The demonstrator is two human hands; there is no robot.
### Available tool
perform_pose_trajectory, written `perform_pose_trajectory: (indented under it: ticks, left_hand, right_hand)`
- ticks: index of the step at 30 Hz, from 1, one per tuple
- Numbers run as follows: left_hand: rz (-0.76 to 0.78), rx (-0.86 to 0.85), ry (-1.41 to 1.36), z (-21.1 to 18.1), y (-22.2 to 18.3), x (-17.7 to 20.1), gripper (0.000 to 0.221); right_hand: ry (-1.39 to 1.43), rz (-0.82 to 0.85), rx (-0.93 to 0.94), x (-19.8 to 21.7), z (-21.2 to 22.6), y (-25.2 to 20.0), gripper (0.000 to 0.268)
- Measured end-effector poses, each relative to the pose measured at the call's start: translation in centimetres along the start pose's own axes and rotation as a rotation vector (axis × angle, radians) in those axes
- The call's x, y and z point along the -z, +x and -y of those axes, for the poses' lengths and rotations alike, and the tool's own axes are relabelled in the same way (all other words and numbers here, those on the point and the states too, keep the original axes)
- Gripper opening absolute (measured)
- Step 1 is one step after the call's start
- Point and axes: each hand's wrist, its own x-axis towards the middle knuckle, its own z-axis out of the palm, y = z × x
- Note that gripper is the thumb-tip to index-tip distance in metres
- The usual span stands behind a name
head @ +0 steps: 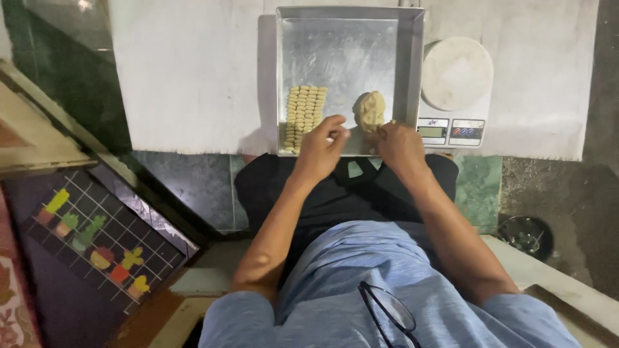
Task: Shaping small pieces of dough into balls and arranging them in a metal tray.
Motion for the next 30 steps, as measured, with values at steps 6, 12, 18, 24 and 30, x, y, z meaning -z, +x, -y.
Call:
perform_pose_trajectory:
  ticks: [6, 12, 18, 24, 30]
  left_hand:
    - [0.245, 0.052, 0.297, -0.7, 4.4, -5.6, 0.034]
    - [0.238, 0.100, 0.289, 4.2, 7.1, -9.7, 0.025]
    - [0.245, 0.102, 0.335, 2.7, 7.2, -9.1, 0.023]
    - [0.259, 0.163, 0.335, 1.0, 7.0, -8.6, 0.026]
    - [0.273, 0.206, 0.314, 3.1, 7.9, -9.5, 0.022]
  right_hand:
    - [0.012, 0.070, -0.110, -2.7, -1.1, 1.4, 0.018]
    - [-0.067, -0.157, -0.031, -3.6, -0.4, 0.3, 0.007]
    - [-0.037, -0.164, -0.037, -4.4, -1.2, 0.4, 0.017]
    - [-0.169, -0.140, 0.004, -3.1, -1.2, 0.1, 0.012]
    - [0.003, -0.183, -0.027, -4.8, -2.0, 0.1, 0.011]
